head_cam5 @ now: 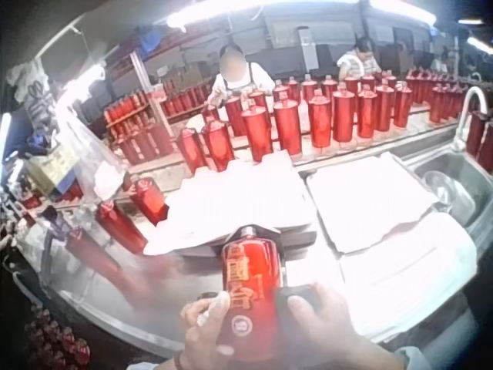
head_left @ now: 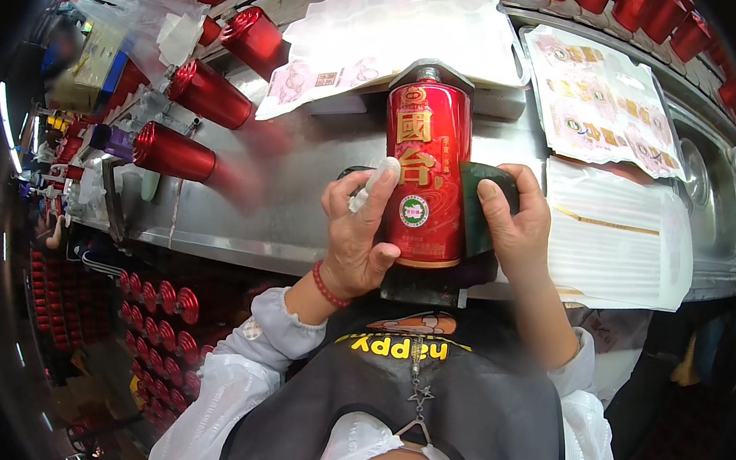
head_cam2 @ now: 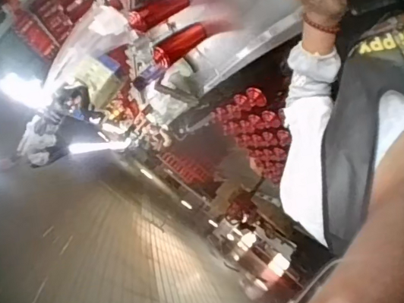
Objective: The person cleans a red cylindrical can by hand using a green sponge and a wooden stick. They wipe the can's surface, rotate it, and use the stick to clean the bottom edge, repeating the process on multiple cans.
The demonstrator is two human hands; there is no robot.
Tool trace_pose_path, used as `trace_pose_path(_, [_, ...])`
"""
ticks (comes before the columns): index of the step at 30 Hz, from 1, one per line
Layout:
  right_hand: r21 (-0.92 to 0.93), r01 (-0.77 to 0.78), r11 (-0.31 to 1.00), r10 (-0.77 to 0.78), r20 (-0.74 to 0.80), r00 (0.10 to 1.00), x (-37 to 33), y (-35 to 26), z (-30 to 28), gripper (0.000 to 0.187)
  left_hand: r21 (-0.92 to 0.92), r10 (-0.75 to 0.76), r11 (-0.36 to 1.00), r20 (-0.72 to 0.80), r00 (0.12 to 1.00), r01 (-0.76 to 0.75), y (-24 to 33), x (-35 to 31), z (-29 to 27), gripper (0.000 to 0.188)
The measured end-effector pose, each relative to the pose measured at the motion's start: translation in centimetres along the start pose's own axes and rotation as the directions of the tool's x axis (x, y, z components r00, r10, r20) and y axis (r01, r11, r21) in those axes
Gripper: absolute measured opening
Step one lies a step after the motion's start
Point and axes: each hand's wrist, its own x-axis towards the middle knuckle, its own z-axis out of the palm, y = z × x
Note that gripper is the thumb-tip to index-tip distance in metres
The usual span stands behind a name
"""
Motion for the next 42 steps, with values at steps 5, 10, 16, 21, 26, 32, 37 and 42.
trace_pose_path(5, [-0.094, 0.06, 0.994, -0.065, -0.049, 0.997, 0.1, -0.4, -0.1, 0.027, 0.12, 0.076, 0.989, 0.042, 0.996, -0.08, -0.6, -1.0, 0.0, 0.103])
trace_pose_path(10, [-0.202, 0.071, 0.977, -0.08, -0.035, 0.996, 0.2, -1.7, -1.0, 0.03, 0.221, 0.225, 0.939, 0.186, 0.956, -0.264, 0.5, 2.7, -3.2, 0.099])
trace_pose_path(16, [-0.131, 0.044, 0.99, -0.05, -0.042, 0.998, 0.0, -0.8, -0.8, 0.028, 0.253, 0.346, 0.877, 0.256, 0.902, -0.408, -1.7, 7.8, -3.1, 0.084])
trace_pose_path(21, [-0.122, 0.097, 0.988, -0.106, -0.071, 0.992, 0.2, -0.8, -0.6, 0.026, 0.174, 0.337, 0.914, 0.17, 0.926, -0.365, -2.8, 8.0, -1.9, 0.067])
trace_pose_path(26, [-0.241, 0.23, 0.943, -0.253, -0.068, 0.965, 0.8, -1.5, -1.4, 0.023, 0.132, 0.334, 0.93, 0.093, 0.938, -0.344, -3.1, 9.4, -1.4, 0.061])
trace_pose_path(32, [-0.349, 0.402, 0.847, -0.356, 0.189, 0.915, 3.0, -5.3, -2.4, 0.02, 0.004, 0.215, 0.977, -0.082, 0.973, -0.215, -2.3, 9.6, -0.8, 0.06])
trace_pose_path(37, [-0.385, 0.428, 0.818, -0.379, 0.2, 0.904, 3.2, -6.1, -1.7, 0.019, 0.001, 0.194, 0.981, -0.105, 0.975, -0.195, -2.1, 7.4, -1.0, 0.061])
trace_pose_path(42, [-0.283, 0.244, 0.928, -0.225, 0.097, 0.97, 3.1, -5.7, -1.8, 0.022, 0.078, 0.328, 0.942, -0.03, 0.944, -0.325, -3.7, 9.6, -1.2, 0.06])
